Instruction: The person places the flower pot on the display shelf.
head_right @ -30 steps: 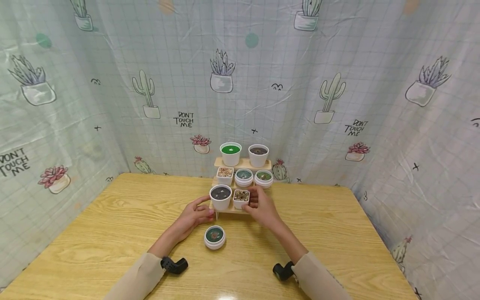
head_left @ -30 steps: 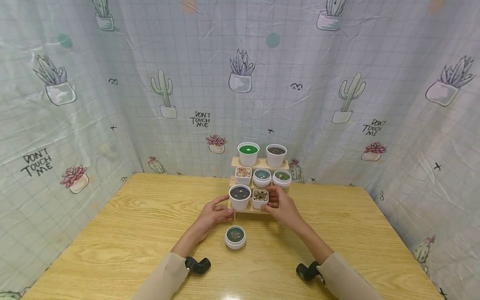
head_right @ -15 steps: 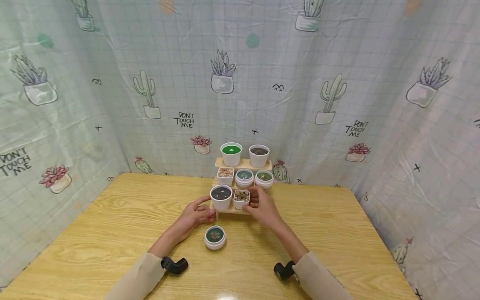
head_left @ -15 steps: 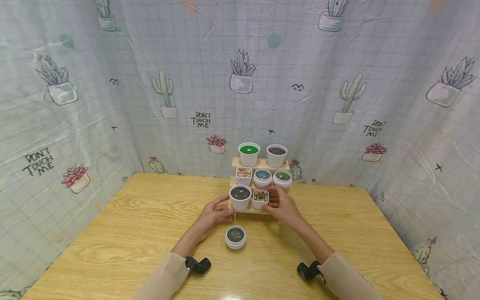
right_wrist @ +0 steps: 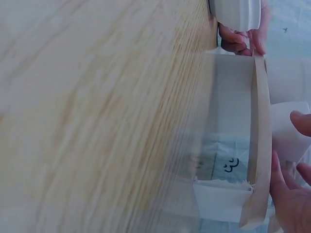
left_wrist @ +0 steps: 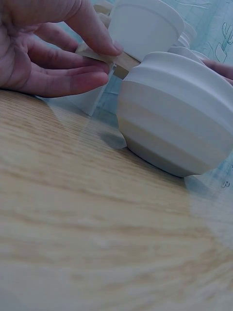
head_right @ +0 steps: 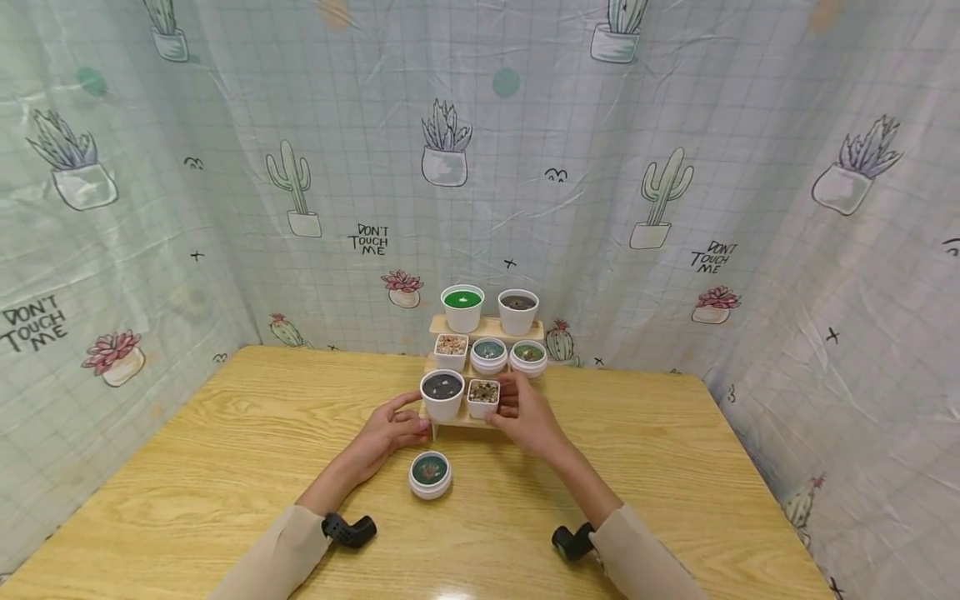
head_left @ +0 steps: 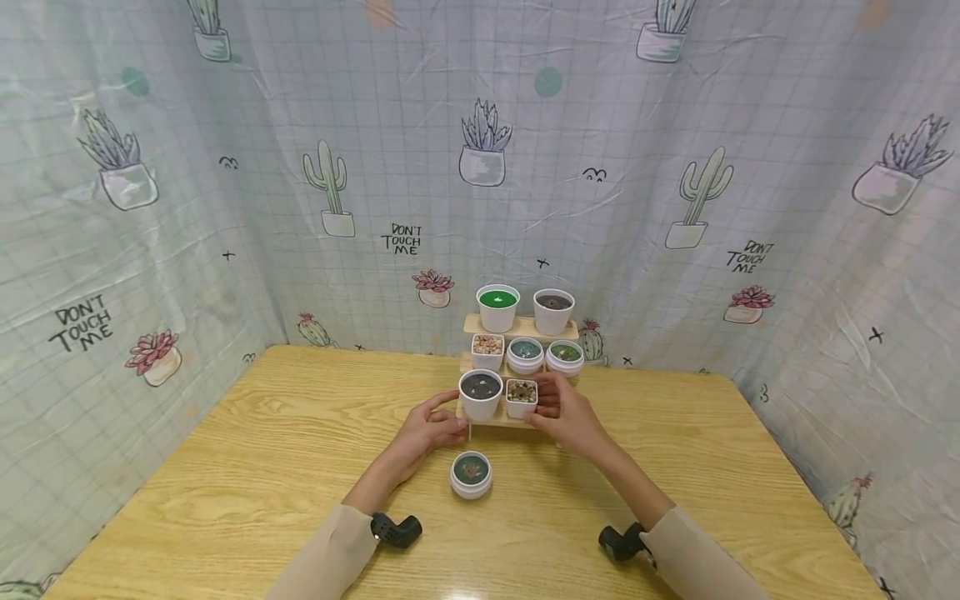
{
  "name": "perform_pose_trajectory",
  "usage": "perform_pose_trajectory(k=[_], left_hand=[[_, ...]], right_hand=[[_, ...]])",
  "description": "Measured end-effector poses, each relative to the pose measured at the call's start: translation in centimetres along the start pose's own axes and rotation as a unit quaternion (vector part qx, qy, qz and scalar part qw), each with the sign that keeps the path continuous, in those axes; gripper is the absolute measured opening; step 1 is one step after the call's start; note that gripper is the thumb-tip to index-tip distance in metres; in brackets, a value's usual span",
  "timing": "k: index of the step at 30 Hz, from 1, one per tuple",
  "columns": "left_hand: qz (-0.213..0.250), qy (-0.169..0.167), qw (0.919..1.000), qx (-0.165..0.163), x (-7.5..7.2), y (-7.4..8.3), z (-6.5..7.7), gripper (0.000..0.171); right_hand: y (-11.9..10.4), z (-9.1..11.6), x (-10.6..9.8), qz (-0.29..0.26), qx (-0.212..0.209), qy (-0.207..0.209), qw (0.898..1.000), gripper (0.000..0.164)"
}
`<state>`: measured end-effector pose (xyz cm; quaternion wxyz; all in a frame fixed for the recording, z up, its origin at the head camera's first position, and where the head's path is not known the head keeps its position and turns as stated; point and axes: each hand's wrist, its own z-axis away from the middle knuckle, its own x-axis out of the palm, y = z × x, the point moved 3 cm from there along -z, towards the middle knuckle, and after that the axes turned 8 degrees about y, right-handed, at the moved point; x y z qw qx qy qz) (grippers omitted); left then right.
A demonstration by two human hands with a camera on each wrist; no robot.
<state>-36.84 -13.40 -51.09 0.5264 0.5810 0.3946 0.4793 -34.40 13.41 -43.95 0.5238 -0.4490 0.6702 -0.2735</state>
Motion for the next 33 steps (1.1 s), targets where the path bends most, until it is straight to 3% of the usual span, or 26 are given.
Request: perform_pose_trajectory(k=[6,15,22,27,33], left_hand=[[-0.002,-0.001,1.0000,0.001,0.0,0.2,0.0,0.070],[-0.005,-0.001,1.0000,0.000,0.2,0.5,0.1,0.070],[-0.002,-0.003,1.0000,-0.001,0.1,0.5,0.0,0.069],[-0.004,-0.002,1.0000,-0.002,0.1,0.3,0.0,0.070],[-0.002,0.001,1.0000,-0.004,0.1,0.3,0.1,0.069]], right_hand=[[-0.2,0.6,-0.5,-0.003,0.001,-0.008,1.000,0.061],[-1.3,2.4,-1.9,0.021,-0.008,0.021,1.000,0.063],[-1.5,4.0,-1.8,0.032,-0.037,-0.064,0.997,0.058],[-1.4,4.6,-0.9,-0.003,-0.053,-0.130,0.990,0.060],[-1.4,4.9,0.8,-0.034,-0.041,-0.184,0.981,0.068]])
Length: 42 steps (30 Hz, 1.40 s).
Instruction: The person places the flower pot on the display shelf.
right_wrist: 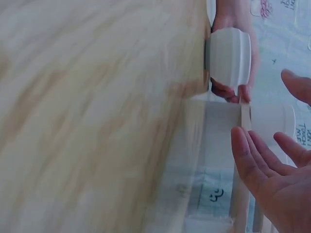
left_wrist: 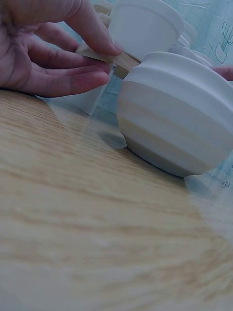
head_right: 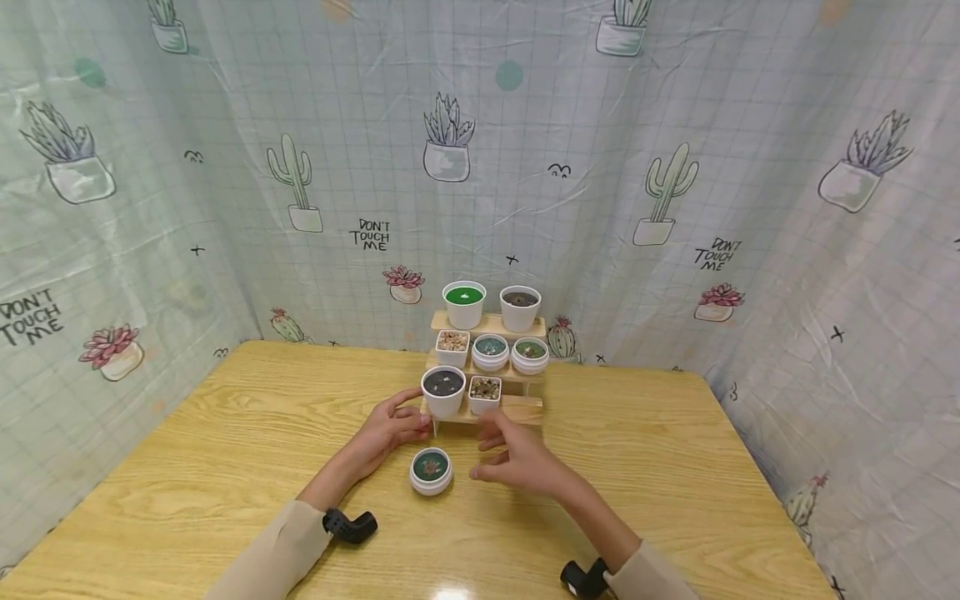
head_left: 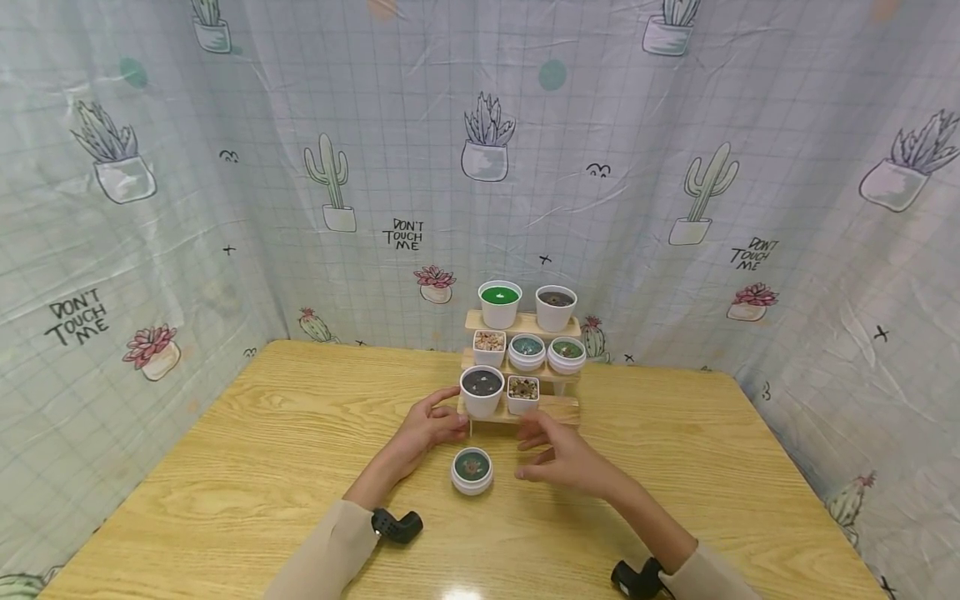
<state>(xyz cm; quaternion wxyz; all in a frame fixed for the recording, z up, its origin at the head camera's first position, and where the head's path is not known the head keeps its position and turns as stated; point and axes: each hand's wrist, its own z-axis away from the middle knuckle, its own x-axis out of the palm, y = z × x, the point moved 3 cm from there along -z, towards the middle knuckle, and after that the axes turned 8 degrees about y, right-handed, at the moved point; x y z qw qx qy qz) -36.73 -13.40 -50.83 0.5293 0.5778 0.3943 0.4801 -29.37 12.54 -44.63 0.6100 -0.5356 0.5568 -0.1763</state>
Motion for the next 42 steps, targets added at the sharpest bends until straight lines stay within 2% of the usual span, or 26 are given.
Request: perform_pose_trajectory(k=[12,27,34,42], left_hand=[[0.000,-0.003,1.0000,0.001,-0.1,-0.2,-0.1,0.070],[0.006,-0.002,1.0000,0.007,0.0,-0.2,0.1,0.068],[0.002,-0.001,0.9999,0.012,0.0,-0.1,0.2,0.066],[-0.004,-0.007,0.9999,0.015,0.0,-0.1,0.2,0.067]], right_hand=[[0.3,-1.6,2.5,-0.014,0.024,-0.034,0.999,0.080],[0.5,-3.0,3.8,-0.051,0.034,-0.075,0.995,0.082],[0.4,-3.5,4.2,-0.041,0.030,-0.086,0.995,0.080],[-0.2,-4.1,4.7,-0.006,0.010,-0.126,0.992,0.080]])
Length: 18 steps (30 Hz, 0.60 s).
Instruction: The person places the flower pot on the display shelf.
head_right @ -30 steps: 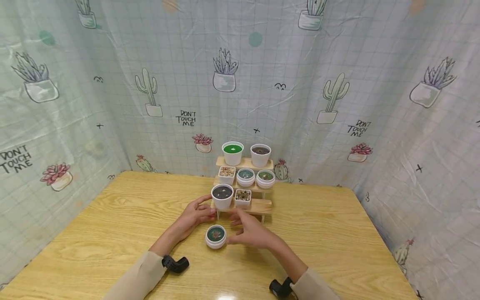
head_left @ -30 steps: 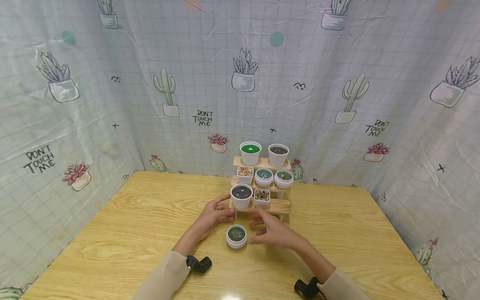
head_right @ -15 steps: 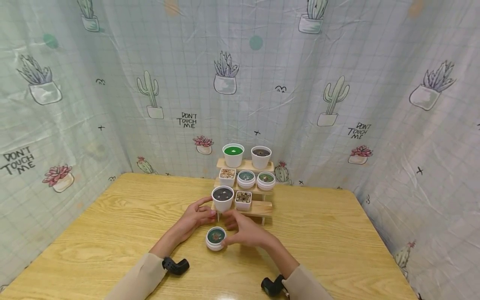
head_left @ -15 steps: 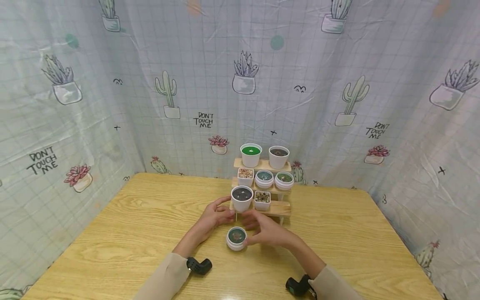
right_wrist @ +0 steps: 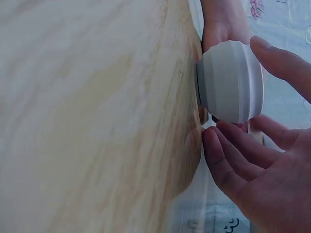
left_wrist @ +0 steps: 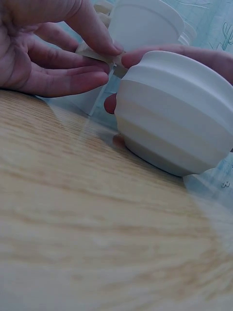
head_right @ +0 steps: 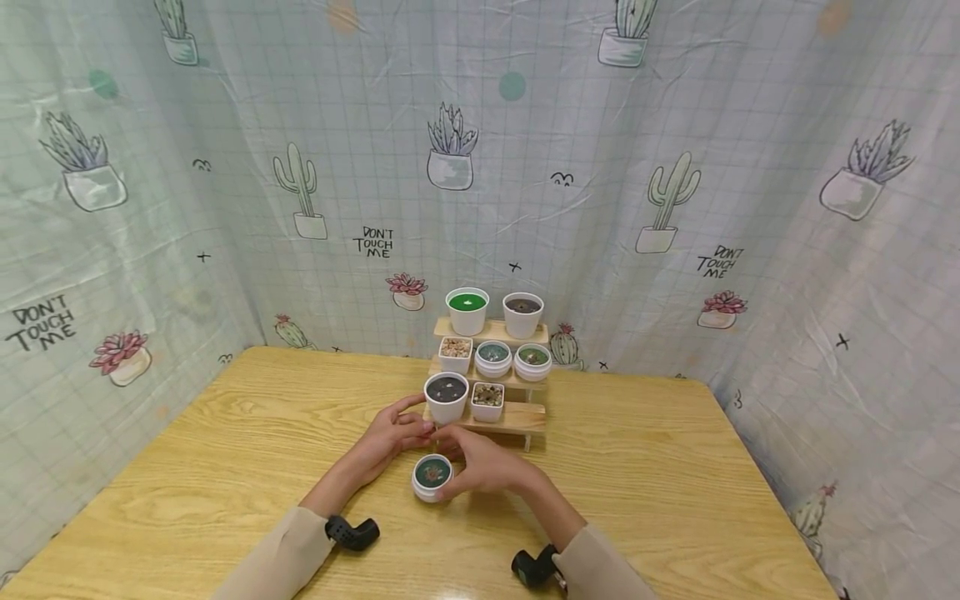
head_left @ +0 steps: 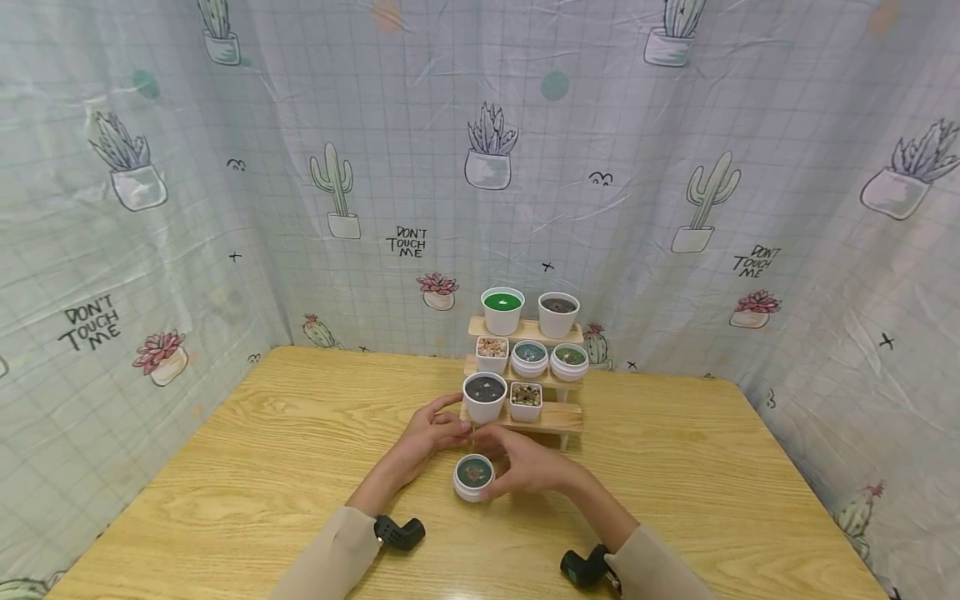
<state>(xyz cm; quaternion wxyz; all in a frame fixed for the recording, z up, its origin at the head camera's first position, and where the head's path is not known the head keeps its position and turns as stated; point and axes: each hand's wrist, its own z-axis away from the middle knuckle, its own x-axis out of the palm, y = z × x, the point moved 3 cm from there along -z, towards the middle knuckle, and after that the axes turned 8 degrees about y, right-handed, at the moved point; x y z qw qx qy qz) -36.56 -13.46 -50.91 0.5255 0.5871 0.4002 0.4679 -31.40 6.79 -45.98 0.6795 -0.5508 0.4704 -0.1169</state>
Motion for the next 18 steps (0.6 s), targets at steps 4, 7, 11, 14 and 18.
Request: perform_pose_trajectory(k=[4,7,11,14,18], left_hand=[[-0.010,0.001,0.9999,0.000,-0.03,0.01,0.04,0.066],[-0.014,0.002,0.9999,-0.001,-0.06,-0.06,0.04,0.066],[-0.015,0.001,0.9999,0.002,-0.06,-0.08,0.05,0.066],[-0.012,0.000,0.9999,0.002,-0.04,-0.11,0.05,0.066],[-0.007,0.002,1.0000,0.001,-0.03,-0.12,0.00,0.066]], right_hand=[[-0.25,-0.22,0.20,0.005,-0.006,-0.012,1.000,0.079],[-0.28,-0.42,0.33,0.023,-0.013,-0.016,1.000,0.079],[-0.27,-0.65,0.54,0.045,-0.023,-0.023,0.998,0.077],[-0.28,-0.75,0.67,0.054,-0.025,-0.025,0.998,0.075],[-0.29,-0.75,0.78,0.051,-0.021,-0.027,0.998,0.072]])
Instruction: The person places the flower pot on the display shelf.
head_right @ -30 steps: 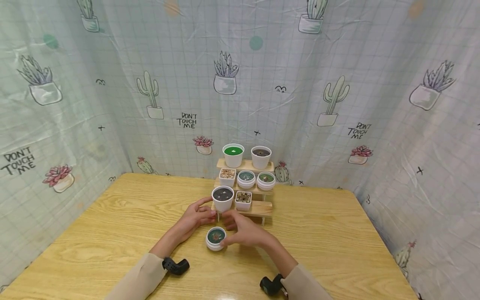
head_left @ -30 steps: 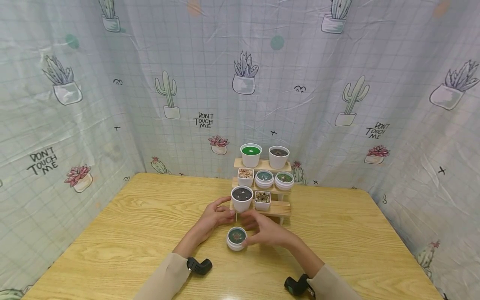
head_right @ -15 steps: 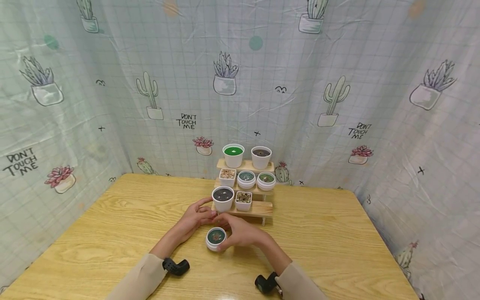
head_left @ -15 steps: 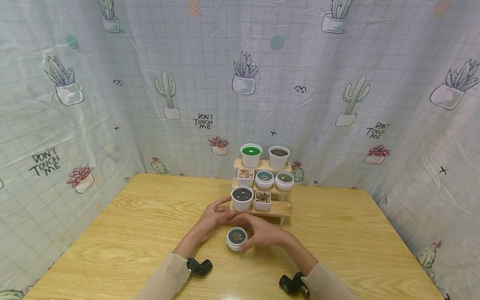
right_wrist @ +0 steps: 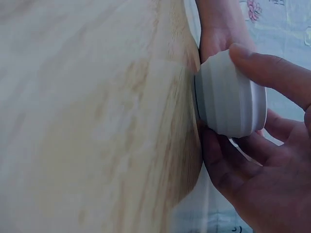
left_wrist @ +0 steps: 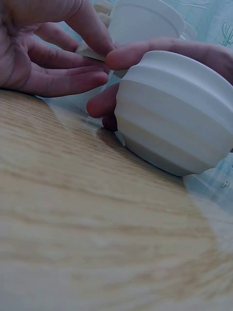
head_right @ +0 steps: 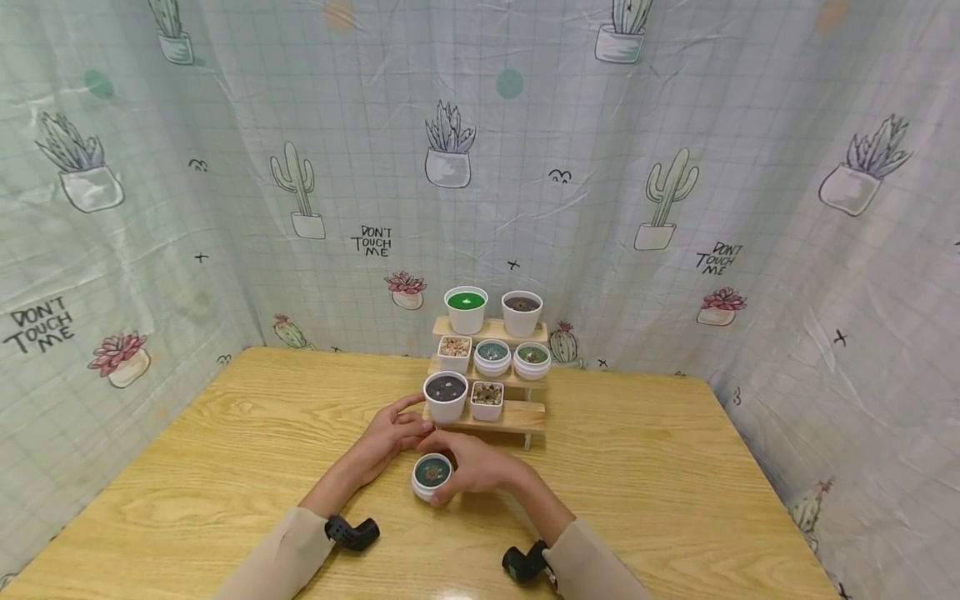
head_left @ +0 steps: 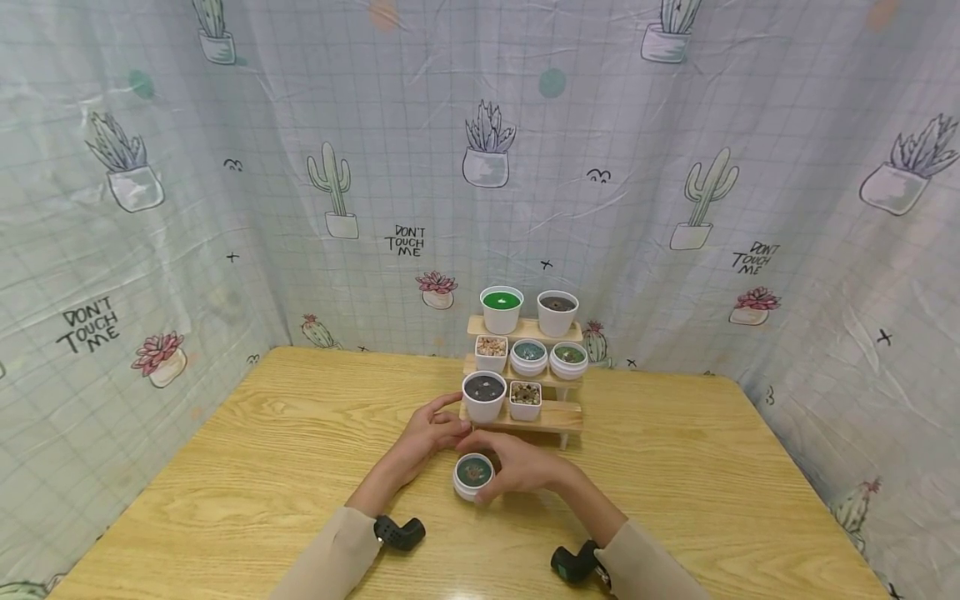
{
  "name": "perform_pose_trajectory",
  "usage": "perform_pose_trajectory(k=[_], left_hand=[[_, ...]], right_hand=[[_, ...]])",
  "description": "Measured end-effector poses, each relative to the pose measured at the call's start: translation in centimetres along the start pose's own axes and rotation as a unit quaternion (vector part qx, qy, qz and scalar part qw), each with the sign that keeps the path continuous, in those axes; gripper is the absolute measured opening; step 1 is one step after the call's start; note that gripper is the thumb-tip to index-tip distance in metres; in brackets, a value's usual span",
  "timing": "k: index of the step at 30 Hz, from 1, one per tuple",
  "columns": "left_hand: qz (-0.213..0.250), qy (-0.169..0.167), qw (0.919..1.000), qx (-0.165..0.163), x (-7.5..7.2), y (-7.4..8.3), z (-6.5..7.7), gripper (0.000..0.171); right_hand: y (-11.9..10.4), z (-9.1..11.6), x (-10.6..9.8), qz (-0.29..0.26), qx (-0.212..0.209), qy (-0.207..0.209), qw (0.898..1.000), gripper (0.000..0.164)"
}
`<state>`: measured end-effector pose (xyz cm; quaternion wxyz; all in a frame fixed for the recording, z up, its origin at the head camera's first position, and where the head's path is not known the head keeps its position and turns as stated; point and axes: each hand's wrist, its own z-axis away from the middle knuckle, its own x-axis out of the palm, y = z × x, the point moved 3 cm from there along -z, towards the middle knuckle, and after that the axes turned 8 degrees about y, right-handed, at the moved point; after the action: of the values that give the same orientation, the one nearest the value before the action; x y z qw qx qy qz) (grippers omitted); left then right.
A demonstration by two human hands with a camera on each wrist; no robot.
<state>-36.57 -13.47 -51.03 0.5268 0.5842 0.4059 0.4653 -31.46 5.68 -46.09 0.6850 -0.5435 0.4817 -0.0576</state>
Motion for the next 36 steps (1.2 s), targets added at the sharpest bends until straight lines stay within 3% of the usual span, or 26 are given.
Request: perform_pose_trajectory(k=[18,36], left_hand=[[0.003,0.002,1.0000,-0.002,0.1,0.3,0.1,0.068],[0.013,0.002,0.9999,0.000,0.1,0.3,0.2,0.067]], right_hand=[[0.3,0.4,-0.1,0.030,-0.009,-0.018,0.999,0.062],[0.1,1.0,-1.6,0.027,-0.006,-0.030,0.999,0.067]])
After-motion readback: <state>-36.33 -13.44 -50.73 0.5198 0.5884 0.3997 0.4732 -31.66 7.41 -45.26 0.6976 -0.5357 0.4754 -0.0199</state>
